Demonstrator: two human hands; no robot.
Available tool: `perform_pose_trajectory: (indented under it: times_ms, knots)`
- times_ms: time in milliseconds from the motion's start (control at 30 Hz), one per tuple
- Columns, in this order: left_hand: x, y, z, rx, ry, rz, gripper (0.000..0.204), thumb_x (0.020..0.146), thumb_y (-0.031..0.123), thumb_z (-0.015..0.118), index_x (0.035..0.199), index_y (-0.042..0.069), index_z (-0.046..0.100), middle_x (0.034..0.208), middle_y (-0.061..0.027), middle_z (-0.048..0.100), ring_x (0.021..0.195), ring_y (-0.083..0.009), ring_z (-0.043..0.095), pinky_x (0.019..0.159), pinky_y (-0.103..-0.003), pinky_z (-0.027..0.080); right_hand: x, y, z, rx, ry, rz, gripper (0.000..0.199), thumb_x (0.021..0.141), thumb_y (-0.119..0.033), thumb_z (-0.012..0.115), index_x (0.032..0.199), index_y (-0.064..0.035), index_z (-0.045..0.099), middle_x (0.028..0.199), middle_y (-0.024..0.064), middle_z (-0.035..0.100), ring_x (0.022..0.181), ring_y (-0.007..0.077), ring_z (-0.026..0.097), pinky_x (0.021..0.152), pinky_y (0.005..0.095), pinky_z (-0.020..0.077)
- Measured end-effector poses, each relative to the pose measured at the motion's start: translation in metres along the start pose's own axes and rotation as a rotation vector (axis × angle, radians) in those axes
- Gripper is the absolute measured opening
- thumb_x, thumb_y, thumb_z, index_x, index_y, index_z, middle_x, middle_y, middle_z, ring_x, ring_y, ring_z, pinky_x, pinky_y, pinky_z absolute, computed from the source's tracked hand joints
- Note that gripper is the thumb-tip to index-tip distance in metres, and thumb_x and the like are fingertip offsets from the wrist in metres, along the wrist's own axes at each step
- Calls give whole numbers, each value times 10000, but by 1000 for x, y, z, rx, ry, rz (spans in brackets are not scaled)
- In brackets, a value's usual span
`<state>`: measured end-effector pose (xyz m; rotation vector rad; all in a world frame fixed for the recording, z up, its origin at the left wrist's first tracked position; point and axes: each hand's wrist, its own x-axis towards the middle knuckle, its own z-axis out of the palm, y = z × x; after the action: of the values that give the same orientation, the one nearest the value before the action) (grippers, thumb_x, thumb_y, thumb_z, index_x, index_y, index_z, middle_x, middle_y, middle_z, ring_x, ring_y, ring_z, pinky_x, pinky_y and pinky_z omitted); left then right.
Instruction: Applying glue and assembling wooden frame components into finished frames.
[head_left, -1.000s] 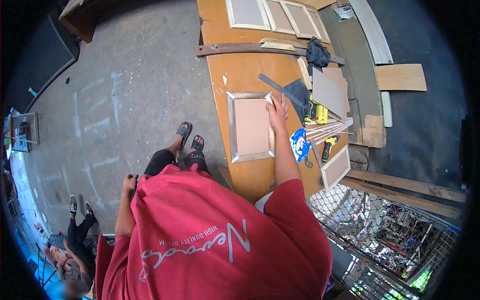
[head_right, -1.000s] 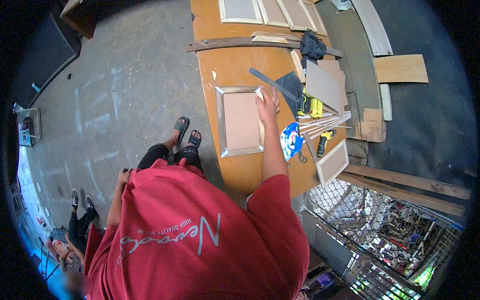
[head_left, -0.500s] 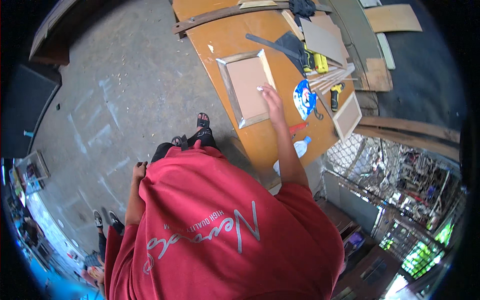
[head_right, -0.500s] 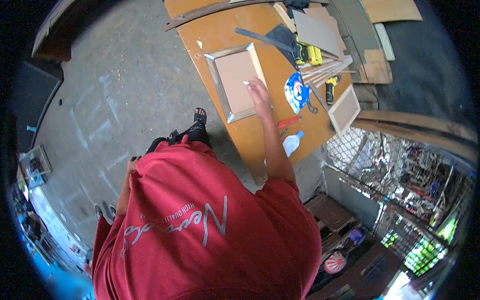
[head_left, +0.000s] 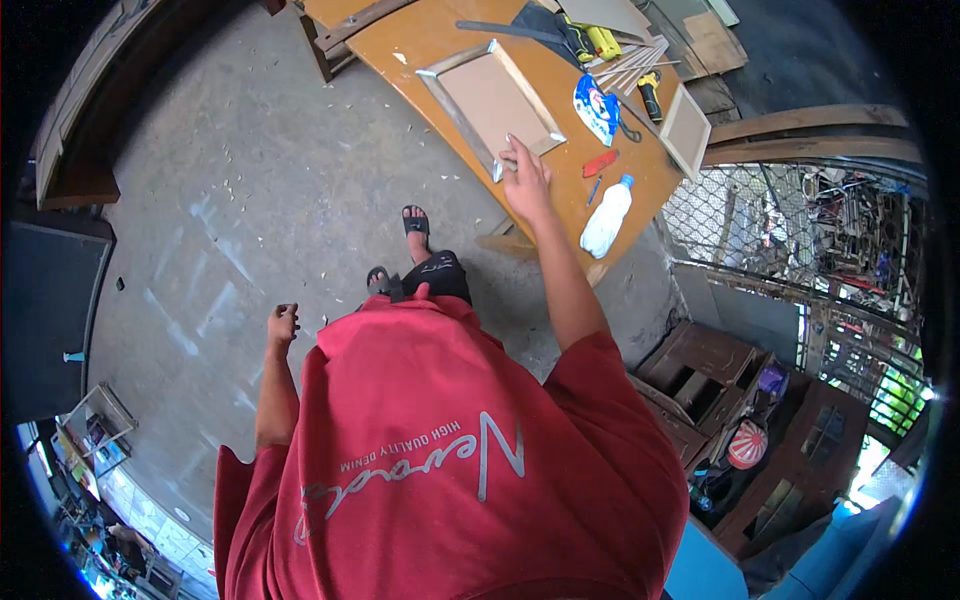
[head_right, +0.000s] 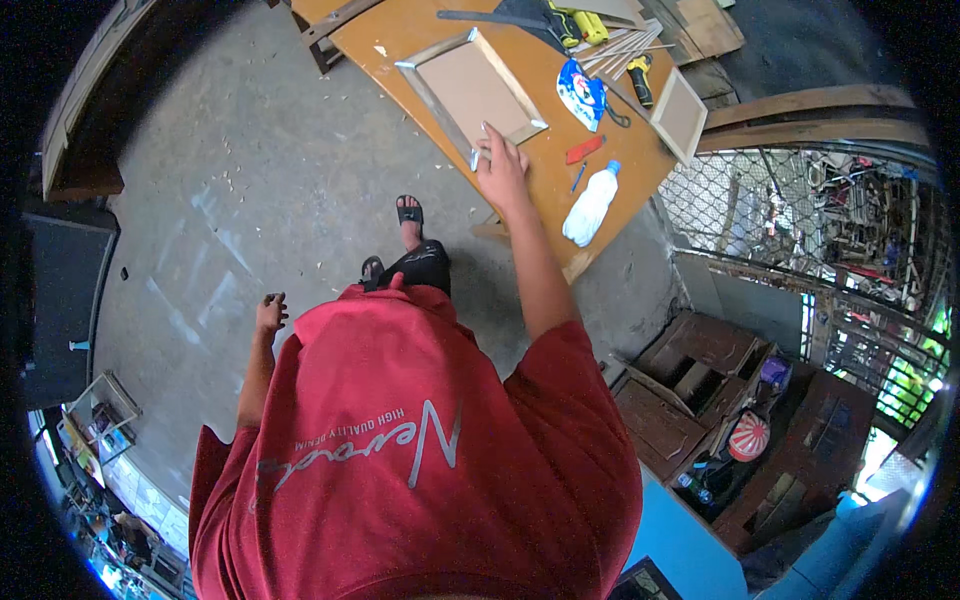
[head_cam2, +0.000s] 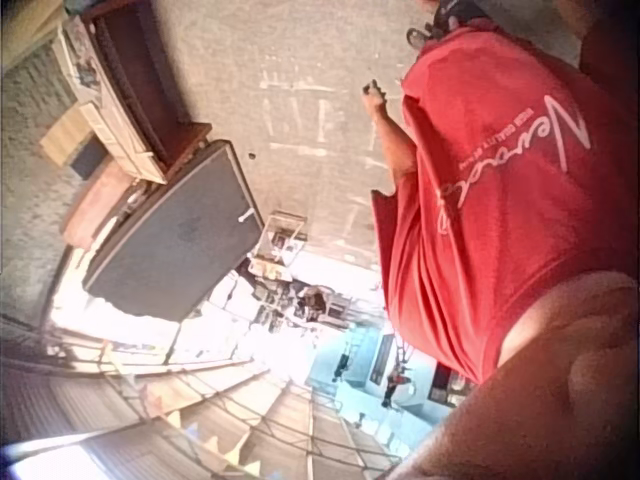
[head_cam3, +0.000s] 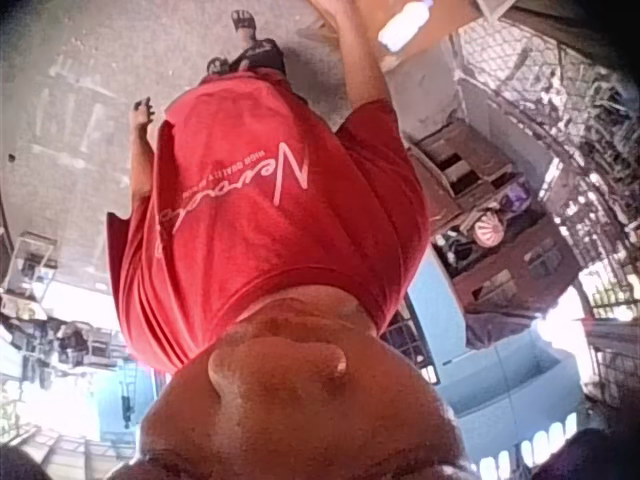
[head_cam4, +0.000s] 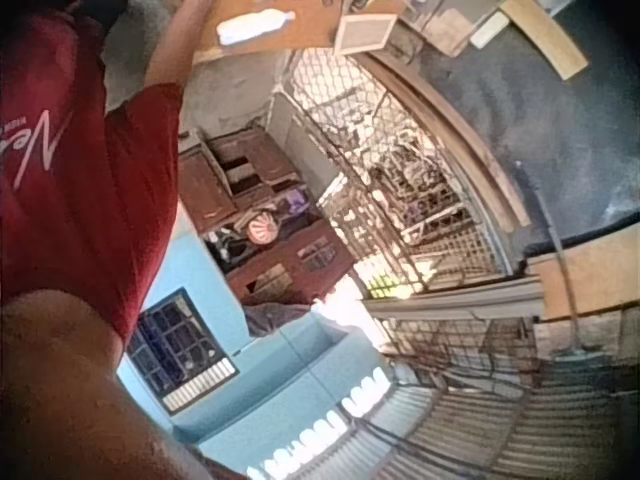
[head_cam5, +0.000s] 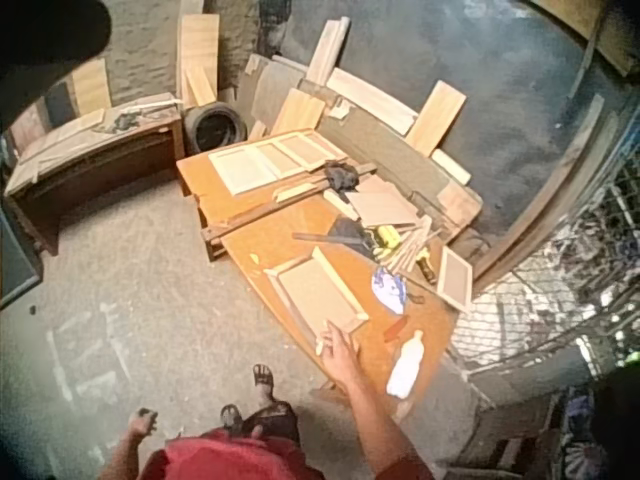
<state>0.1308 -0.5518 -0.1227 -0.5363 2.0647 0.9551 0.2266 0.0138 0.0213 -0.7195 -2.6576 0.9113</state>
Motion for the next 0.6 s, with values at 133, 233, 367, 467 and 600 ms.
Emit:
perform_pose_trajectory:
  times_ms: [133,233,367,467,600]
  knots:
    - [10,-75,-4,-16,-5,-91,433,859,402,659,1131,69,603,842,-80,645,654,-188,626,548,-353,496,2,0,4,-147,-48,9,609,844,-50,518,1432,-136,383,1217,42,649,1251,253,497,1082,455,240]
    - [0,-123,-5,157,-97,0,376,869,372,652,1120,95,625,889,-109,662,746,-207,645,632,-363,515,-3,3,1,-170,-56,48,613,835,-57,524,1428,-133,389,1219,46,651,1248,259,500,1085,456,239]
    - [11,-267,-11,-128,-122,403,542,864,480,617,1101,-6,657,912,-158,691,877,-197,627,814,-332,497,7,-10,18,-151,-94,0,604,838,-81,529,1425,-131,396,1210,51,652,1242,256,508,1084,461,245]
    - [-14,-258,-17,107,-75,206,470,822,493,657,949,48,733,801,-132,661,811,-149,584,774,-307,474,5,5,14,-222,-58,19,582,850,-98,500,1422,-154,405,1196,35,662,1233,244,515,1065,426,273]
    - [-55,-242,25,24,-19,-52,460,809,507,663,899,64,749,773,-120,649,796,-143,565,757,-303,465,4,-8,7,-167,-14,65,562,866,-131,521,1416,-144,408,1148,48,664,1200,258,536,1056,449,290]
